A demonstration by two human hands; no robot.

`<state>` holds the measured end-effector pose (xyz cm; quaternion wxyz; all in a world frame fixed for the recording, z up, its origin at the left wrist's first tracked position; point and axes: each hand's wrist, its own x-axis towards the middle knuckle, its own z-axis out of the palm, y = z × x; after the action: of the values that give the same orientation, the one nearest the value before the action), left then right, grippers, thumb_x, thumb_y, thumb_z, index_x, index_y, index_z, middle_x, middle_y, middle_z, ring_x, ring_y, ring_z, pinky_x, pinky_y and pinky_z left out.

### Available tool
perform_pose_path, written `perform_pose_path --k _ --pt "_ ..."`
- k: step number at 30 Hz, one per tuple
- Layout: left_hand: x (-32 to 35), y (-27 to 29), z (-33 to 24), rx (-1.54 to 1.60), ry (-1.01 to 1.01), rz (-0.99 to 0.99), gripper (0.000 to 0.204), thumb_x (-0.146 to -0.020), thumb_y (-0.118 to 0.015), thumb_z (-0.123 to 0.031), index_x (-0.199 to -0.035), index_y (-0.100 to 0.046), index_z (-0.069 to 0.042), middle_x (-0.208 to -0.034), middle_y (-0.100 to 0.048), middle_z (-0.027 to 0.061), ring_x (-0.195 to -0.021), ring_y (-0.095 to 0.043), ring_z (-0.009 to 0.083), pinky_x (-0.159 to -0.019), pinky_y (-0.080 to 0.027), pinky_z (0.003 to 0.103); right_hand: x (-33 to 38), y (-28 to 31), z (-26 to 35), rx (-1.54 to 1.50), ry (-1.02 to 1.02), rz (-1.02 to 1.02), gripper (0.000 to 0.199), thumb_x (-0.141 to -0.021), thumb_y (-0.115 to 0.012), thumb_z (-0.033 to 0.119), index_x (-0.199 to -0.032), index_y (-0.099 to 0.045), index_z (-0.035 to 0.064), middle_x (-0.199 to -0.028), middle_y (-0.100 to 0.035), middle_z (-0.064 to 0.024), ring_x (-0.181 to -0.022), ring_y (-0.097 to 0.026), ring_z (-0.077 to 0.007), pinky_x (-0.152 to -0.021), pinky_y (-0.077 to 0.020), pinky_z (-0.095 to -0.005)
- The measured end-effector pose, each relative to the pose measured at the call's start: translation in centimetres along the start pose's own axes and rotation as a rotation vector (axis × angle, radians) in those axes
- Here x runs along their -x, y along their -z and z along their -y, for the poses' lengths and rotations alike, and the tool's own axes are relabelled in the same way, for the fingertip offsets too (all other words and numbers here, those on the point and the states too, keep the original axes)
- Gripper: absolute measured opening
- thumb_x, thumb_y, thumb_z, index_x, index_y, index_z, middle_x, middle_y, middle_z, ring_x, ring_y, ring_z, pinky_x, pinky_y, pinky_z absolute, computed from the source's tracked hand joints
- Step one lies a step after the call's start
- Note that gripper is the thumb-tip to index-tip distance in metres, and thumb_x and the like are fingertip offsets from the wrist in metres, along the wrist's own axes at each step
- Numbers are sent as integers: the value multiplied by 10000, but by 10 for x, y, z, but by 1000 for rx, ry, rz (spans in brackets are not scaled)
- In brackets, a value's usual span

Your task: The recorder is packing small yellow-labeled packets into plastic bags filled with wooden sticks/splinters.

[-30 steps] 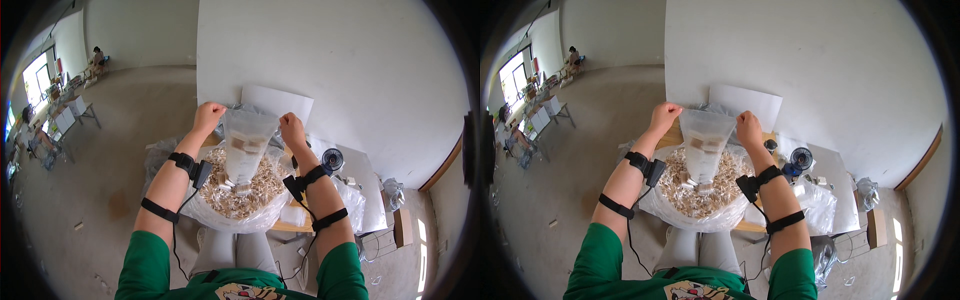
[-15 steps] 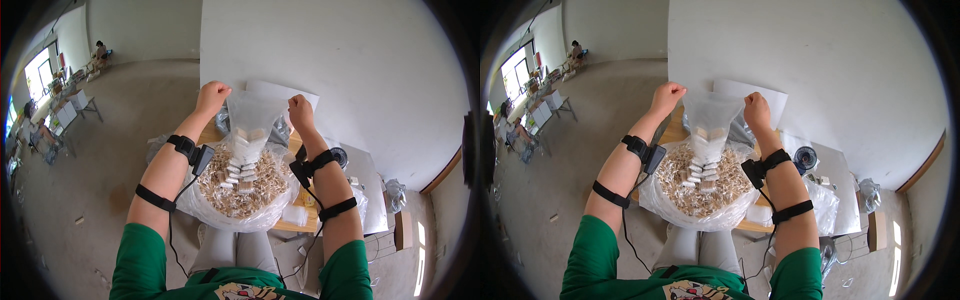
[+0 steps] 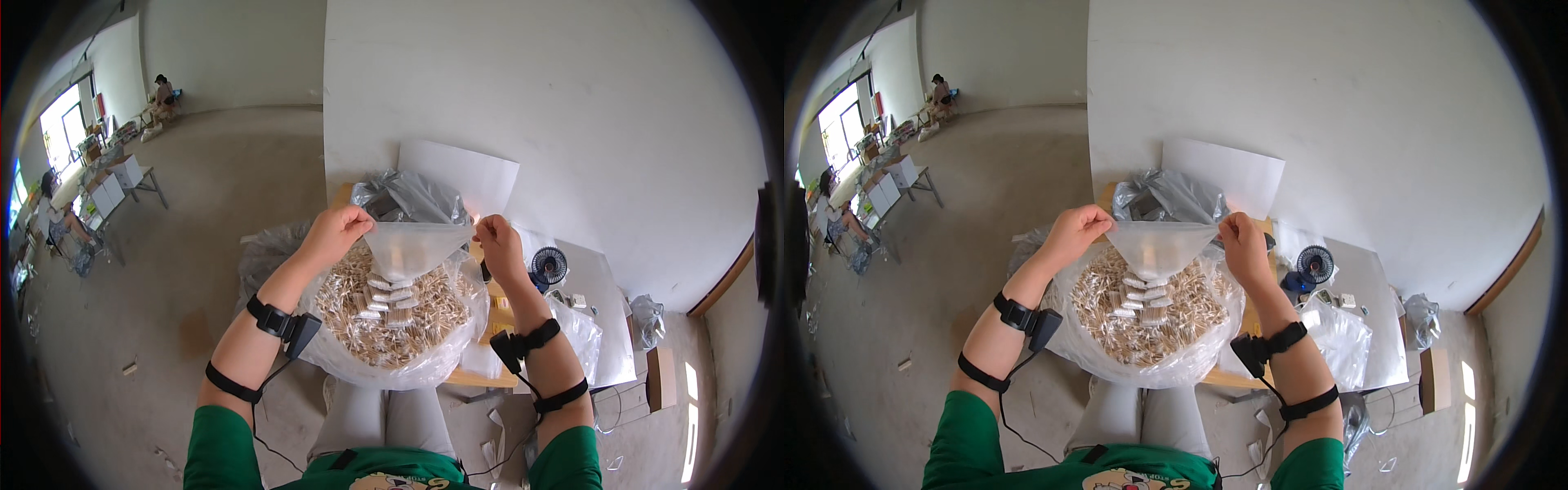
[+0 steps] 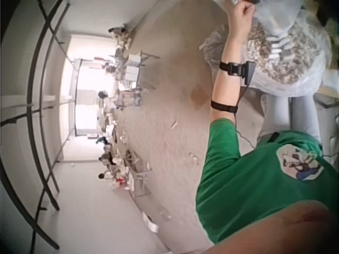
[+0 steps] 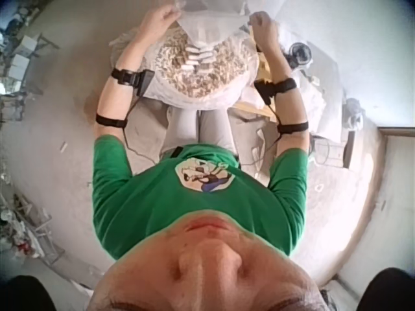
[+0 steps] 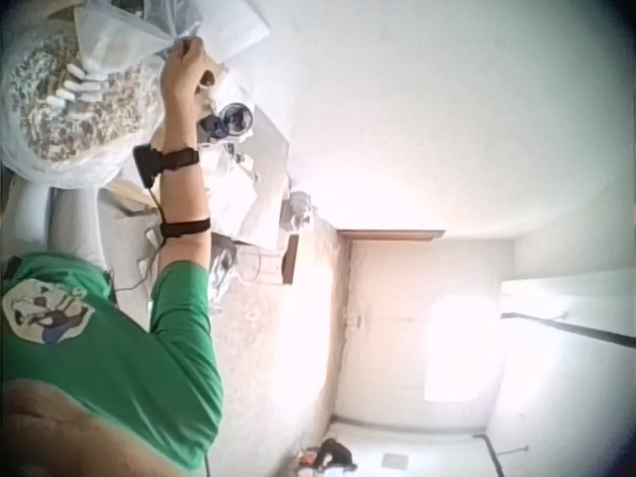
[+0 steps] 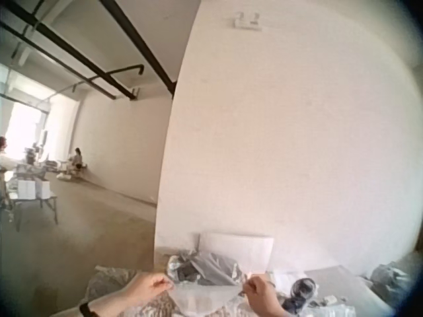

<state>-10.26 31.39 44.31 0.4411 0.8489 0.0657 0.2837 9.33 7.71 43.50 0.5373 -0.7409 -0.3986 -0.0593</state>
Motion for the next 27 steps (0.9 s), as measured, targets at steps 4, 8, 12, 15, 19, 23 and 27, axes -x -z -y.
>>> perform_pose_path --k 4,8,12,15,19,23,27 --pt "5 -1 -10 -15 -12 -16 121 -897 -560 -98 -904 -610 12 -824 -657 31 -776 -588 79 -720 -465 232 7 7 -3 97 48 0 102 -893 -532 84 -871 -537 -16 -745 -595 -46 -705 -600 -115 -623 -466 -245" --pt "-8 0 -21 -24 -86 -51 117 -893 -561 -93 -899 -599 18 -835 -657 45 -785 -595 87 -721 -468 240 -5 2 10 34 39 -48 84 -881 -542 71 -875 -536 -12 -784 -606 -69 -717 -603 -140 -619 -468 -254" --pt "-17 -6 -30 -90 -113 -52 118 -894 -557 -95 -902 -592 18 -844 -655 52 -788 -595 89 -721 -467 240 -8 -5 38 308 373 -131 200 -813 -626 127 -953 -546 8 -966 -602 -145 -883 -578 -310 -732 -463 -371" --pt "-17 -12 -35 -71 -117 -31 116 -894 -556 -93 -895 -588 19 -836 -651 50 -784 -593 88 -715 -469 242 -6 -16 70 443 578 -17 281 -791 -656 174 -1004 -551 24 -1042 -589 -144 -976 -545 -331 -795 -447 -399" --pt "-15 -14 -36 -34 -126 -16 127 -899 -563 -104 -945 -570 14 -854 -635 40 -810 -587 91 -731 -466 245 -21 -30 79 505 517 234 254 -774 -667 206 -960 -605 45 -926 -618 -157 -887 -579 -341 -766 -464 -400" --pt "-5 -24 -32 310 -114 52 327 -864 -625 -100 -1133 -465 -5 -989 -602 65 -923 -567 108 -815 -454 249 -29 -23 83 410 391 225 181 -763 -673 195 -852 -637 42 -775 -626 -165 -770 -599 -356 -699 -480 -397" --pt "12 -36 38 -2 -62 139 634 -743 -757 -235 -1229 -419 -6 -1128 -585 160 -1061 -566 261 -925 -431 354 -26 -13 98 294 298 196 182 -781 -652 166 -862 -620 6 -841 -647 -168 -790 -617 -334 -689 -479 -365"
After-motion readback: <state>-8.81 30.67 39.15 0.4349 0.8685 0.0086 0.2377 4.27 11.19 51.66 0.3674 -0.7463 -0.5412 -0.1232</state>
